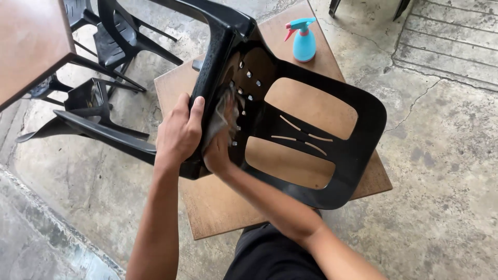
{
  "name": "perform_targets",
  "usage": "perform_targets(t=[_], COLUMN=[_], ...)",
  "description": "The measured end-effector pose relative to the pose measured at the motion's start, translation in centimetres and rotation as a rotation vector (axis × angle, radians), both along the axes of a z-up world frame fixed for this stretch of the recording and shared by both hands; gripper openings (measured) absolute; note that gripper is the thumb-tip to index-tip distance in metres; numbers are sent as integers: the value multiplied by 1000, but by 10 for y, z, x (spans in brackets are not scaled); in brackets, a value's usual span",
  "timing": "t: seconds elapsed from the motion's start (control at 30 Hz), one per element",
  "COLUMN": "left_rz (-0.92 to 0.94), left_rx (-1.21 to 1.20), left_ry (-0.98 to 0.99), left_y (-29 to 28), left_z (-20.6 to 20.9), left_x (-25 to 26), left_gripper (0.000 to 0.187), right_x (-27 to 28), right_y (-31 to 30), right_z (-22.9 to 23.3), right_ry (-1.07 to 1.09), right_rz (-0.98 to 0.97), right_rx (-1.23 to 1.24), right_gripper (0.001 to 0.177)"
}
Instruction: Cleaning plastic chairs and wooden tables using a spray bottle and a cloth.
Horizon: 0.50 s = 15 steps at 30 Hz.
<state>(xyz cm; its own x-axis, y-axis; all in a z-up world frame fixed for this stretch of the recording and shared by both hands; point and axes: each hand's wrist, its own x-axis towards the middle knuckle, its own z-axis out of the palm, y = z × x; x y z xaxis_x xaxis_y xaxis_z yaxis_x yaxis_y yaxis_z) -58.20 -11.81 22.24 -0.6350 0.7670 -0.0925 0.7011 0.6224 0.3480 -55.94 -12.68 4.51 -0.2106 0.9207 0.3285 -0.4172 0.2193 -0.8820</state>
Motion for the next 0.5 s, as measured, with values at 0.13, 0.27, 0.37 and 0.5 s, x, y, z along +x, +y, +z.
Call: perform_targets(t=[0.13,0.27,0.37,0.5], left_rz=[-44,-25,-8,22], left_rx=[83,29,14,92], left_ry=[-38,-3,-1,39], left_y=[-2,1,6,17], left_z=[0,4,7,8], left_x=[0,6,6,0], left_gripper=[46,46,46,46], right_x=[-1,-9,-5,2], right_y=[-7,-19,-35,-39], right_z=[1,-2,-23,-52], right_ry=[-4,-23,-60,-100], right_rz=[102,225,306,358], right_rx=[-94,-260,-396,-529], right_gripper=[66,66,66,67])
